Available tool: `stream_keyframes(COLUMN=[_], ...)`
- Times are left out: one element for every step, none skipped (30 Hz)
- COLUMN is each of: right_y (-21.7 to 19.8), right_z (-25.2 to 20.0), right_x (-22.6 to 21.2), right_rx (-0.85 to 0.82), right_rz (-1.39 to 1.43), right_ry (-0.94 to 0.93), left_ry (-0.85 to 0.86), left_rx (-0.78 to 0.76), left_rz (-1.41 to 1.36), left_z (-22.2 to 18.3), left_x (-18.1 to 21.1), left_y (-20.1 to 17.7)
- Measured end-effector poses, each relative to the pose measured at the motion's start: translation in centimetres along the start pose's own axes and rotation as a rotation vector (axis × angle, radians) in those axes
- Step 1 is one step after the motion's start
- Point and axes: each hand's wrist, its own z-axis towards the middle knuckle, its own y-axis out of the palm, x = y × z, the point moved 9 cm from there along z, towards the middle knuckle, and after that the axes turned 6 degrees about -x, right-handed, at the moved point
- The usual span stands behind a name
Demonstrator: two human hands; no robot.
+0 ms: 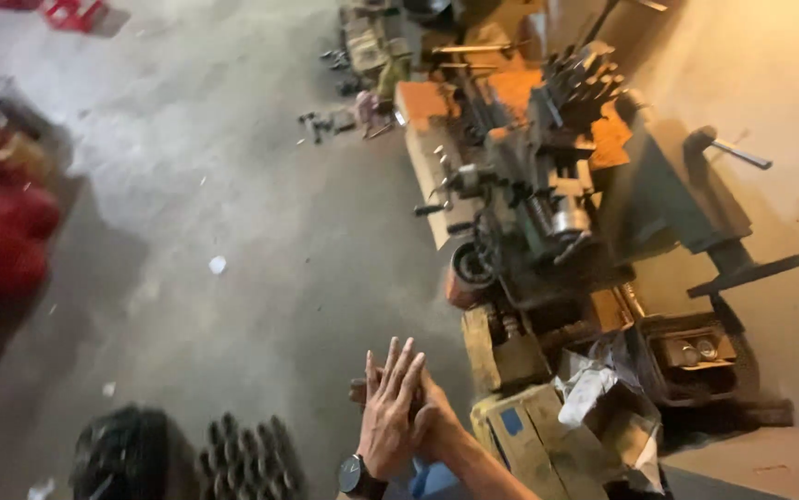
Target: Using a lathe to machine small metal parts in a workshop.
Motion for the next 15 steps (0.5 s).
stream_keyframes(right_y=[3.3,6.8,7.0,6.1,5.2,4.7,3.8,3.2,2.2,2.1,2.1,1.9,1.2,0.5,1.8], right_z=[1.1,2.1,4.6,7.0,9.4,11.8,14.1,16.6,20.3,23.1,25.9,28.6,31.3,33.7,35.7], right_x=[-4.3,-8.2,-10.9,-13.8,-16.4,-17.9,-19.9,-21.8,-23.3,-24.1,-24.9,-25.1,-25.0,-25.7,-26.9], right_rx=[-0.123,-0.243,-0.231,-0.097,0.037,0.041,0.096,0.147,0.147,0.106,0.068,0.089,0.175,0.258,0.277], right_rz=[-0.004,-0.003,0.010,0.109,0.209,0.216,0.153,0.092,0.100,0.020,-0.062,-0.035,-0.020,-0.015,0.002], right_ry=[-0.052,-0.109,-0.130,-0.179,-0.228,-0.251,-0.324,-0.398,-0.421,-0.493,-0.565,-0.586,-0.558,-0.529,-0.549], left_ry=[0.030,0.059,0.077,0.028,-0.021,0.001,-0.123,-0.245,-0.222,-0.318,-0.415,-0.397,-0.416,-0.436,-0.417], left_rx=[-0.059,-0.124,-0.144,-0.196,-0.248,-0.257,-0.272,-0.286,-0.294,-0.281,-0.268,-0.303,-0.288,-0.264,-0.291], left_rz=[0.042,0.088,0.082,0.106,0.132,0.129,0.054,-0.015,-0.012,-0.052,-0.090,-0.081,-0.119,-0.166,-0.166], left_z=[2.1,3.8,5.8,7.6,9.5,10.8,12.2,13.7,15.7,16.2,16.8,19.2,21.7,24.5,28.2], left_x=[-2.0,-4.2,-6.5,-9.4,-12.5,-15.4,-19.8,-24.5,-28.2,-32.9,-37.4,-39.4,-41.5,-43.2,-44.3], left_y=[1.6,3.0,2.8,3.0,3.0,3.1,3.1,2.9,3.8,3.6,3.3,2.6,1.5,0.9,0.6])
